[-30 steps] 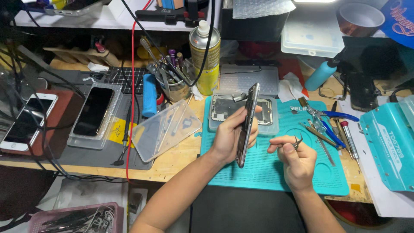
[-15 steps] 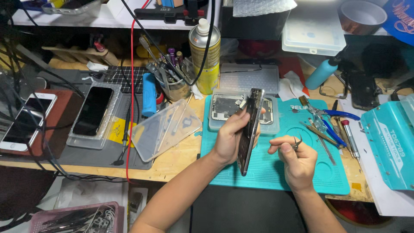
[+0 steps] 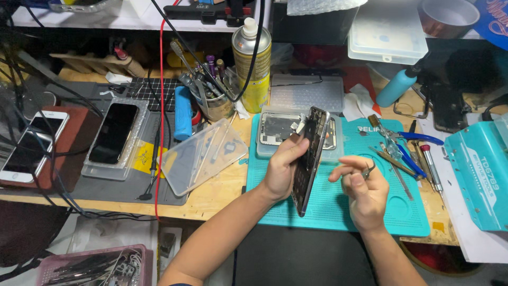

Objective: The person disassembles a smartphone on a repair mat. They unscrew the bottom screws with a screwdriver, pry open the back cover, disconnect internal components with tweezers and a pry tool, remove the battery, and handle the opened chassis and screen assembly.

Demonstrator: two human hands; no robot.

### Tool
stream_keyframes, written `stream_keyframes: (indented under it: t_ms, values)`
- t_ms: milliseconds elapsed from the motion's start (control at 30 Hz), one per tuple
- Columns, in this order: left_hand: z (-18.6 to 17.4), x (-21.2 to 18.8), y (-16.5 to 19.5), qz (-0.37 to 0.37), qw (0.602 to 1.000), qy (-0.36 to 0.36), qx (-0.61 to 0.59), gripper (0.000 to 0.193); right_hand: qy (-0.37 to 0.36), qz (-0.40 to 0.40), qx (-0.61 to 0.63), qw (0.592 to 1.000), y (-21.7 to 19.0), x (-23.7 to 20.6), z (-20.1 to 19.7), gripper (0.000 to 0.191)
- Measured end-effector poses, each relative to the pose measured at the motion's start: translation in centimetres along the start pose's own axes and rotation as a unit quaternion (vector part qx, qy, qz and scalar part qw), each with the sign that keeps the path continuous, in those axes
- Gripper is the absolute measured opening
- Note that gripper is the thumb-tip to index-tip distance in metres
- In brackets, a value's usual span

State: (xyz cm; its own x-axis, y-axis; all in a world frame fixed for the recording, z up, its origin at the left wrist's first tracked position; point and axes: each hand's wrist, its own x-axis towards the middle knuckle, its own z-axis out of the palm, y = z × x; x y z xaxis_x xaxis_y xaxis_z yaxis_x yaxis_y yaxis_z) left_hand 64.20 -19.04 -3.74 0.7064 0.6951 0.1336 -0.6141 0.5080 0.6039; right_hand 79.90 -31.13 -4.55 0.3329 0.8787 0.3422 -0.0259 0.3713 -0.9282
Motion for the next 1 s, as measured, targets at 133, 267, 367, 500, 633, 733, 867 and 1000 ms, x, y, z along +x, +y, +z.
stream_keyframes:
  t_ms: [133,267,367,500,633,733,867,1000]
  values:
    - [-0.1,0.7,-0.1,0.032,0.999,0.02,0.027,0.023,-0.008,-0.031,-0.064,0.997,-3.1,0.4,0.7,0.021]
    - [0.8,0.9,-0.1,0.058,0.995,0.053,0.055,0.02,-0.046,-0.034,-0.194,0.979,-6.3,0.2,1.2,0.024]
    - [1.6,1.1,-0.2,0.087,0.99,0.07,0.082,0.021,-0.019,0.034,-0.2,0.979,-7.1,0.6,1.7,0.029]
    - [2.0,1.3,0.0,0.132,0.974,0.085,0.161,0.021,0.023,0.031,-0.207,0.977,-6.6,1.7,2.0,0.028]
    - [2.0,1.1,0.0,0.151,0.964,0.096,0.198,0.022,0.069,0.101,-0.146,0.982,-5.7,2.6,1.2,0.034]
    - [2.0,0.9,-0.1,0.167,0.955,0.106,0.22,0.022,0.047,0.132,-0.136,0.981,-5.1,2.8,0.7,0.037]
    - [1.8,0.8,0.0,0.186,0.946,0.126,0.236,0.023,0.032,0.149,-0.178,0.972,-5.0,2.6,1.3,0.042]
    - [1.8,0.9,0.3,0.199,0.93,0.145,0.272,0.025,0.025,0.085,-0.271,0.958,-5.8,2.6,2.6,0.038]
